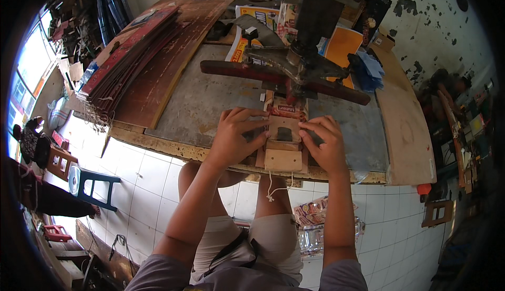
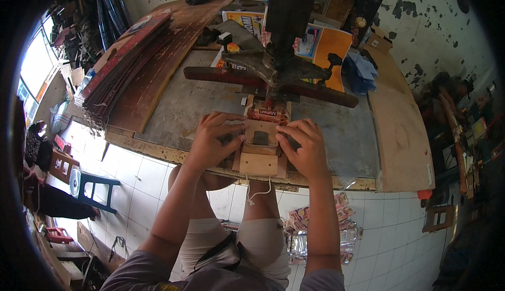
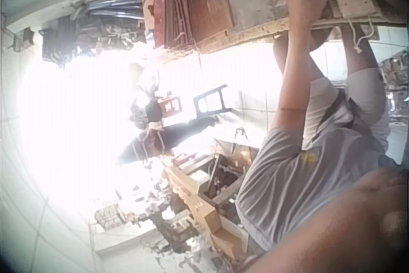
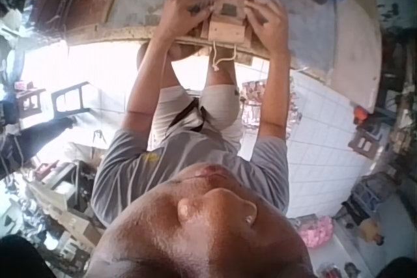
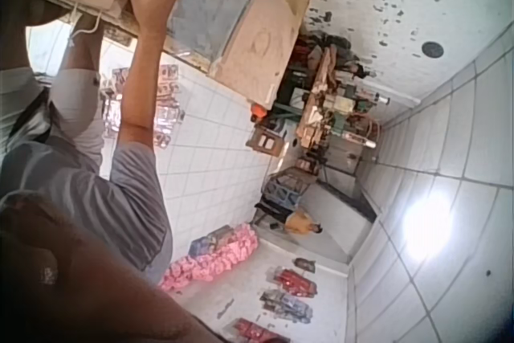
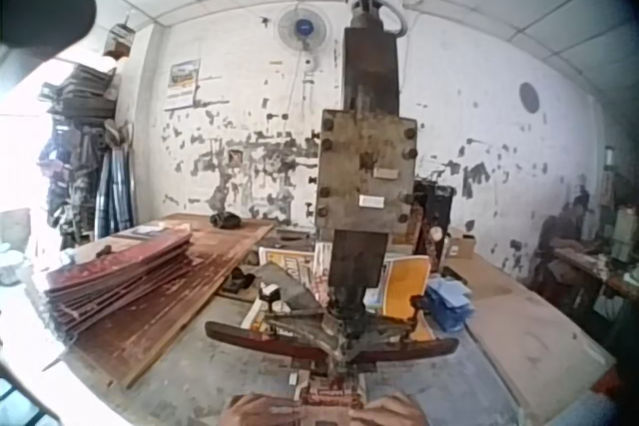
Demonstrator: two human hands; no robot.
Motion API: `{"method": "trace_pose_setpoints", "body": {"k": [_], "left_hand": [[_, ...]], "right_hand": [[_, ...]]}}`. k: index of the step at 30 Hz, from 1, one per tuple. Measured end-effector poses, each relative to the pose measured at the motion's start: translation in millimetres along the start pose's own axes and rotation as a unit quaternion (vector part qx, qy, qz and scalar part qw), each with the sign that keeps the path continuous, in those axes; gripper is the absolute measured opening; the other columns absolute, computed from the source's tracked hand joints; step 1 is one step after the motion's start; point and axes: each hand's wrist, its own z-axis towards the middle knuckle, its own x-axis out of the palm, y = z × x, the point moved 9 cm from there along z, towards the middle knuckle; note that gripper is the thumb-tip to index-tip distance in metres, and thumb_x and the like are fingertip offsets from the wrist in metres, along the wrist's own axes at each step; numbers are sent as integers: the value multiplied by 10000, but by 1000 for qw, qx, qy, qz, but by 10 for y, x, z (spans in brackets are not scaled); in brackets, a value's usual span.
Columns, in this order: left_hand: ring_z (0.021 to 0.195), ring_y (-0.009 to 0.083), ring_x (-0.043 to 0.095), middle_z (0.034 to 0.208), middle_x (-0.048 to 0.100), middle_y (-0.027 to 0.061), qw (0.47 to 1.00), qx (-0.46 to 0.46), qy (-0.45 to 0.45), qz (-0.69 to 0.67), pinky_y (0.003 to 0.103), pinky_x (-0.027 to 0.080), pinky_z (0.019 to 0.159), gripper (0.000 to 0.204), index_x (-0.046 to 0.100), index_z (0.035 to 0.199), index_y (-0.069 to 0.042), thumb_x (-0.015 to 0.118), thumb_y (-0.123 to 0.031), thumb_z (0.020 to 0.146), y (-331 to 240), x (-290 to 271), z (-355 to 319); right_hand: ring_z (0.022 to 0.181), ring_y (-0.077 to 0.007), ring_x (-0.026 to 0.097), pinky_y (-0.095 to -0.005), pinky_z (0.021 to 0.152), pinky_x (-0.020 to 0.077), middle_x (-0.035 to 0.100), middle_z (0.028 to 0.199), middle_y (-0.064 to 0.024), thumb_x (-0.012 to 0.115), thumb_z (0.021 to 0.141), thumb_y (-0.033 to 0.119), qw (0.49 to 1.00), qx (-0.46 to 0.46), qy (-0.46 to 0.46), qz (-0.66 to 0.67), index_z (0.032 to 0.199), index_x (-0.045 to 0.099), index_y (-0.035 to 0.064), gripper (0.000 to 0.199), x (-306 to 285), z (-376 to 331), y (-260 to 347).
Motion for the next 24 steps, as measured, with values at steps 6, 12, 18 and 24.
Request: {"method": "trace_pose_setpoints", "body": {"k": [6, 12, 18, 24], "left_hand": [[1248, 233, 655, 1308, 756, -3, 1000, 2, -4, 3, 435, 426, 1131, 330, 857, 1180, -152, 841, -189, 853, 0, -8, -3], [1237, 240, 664, 1303, 757, 3, 1000, 7, -12, -2, 437, 424, 1137, 313, 854, 1168, -147, 831, -187, 859, -17, -20, -11], [1205, 264, 680, 1272, 760, 33, 999, 0, -46, -15, 428, 433, 1104, 283, 826, 1160, -101, 784, -143, 883, -17, -101, -23], [1179, 281, 687, 1205, 761, 69, 995, -1, -103, -19, 439, 441, 1070, 269, 785, 1171, -94, 762, -125, 905, -49, -196, -40]], "right_hand": [[988, -266, 667, -421, 906, 506, 727, 1006, -42, 837, 911, 134, 1000, 4, 2, 2, 1058, 819, 73, 160, 9, 3, 1], [995, -288, 673, -433, 900, 516, 714, 1028, -64, 817, 927, 125, 1000, 5, -9, 3, 1063, 806, 61, 151, -17, -6, 22], [989, -308, 678, -445, 866, 529, 710, 1037, -89, 795, 936, 111, 999, 2, -40, 22, 1048, 792, 39, 133, -91, -6, 47], [1016, -331, 680, -463, 889, 525, 718, 1092, -105, 794, 936, 178, 997, -41, -60, 31, 1105, 774, 55, 211, -235, -45, 243]]}}
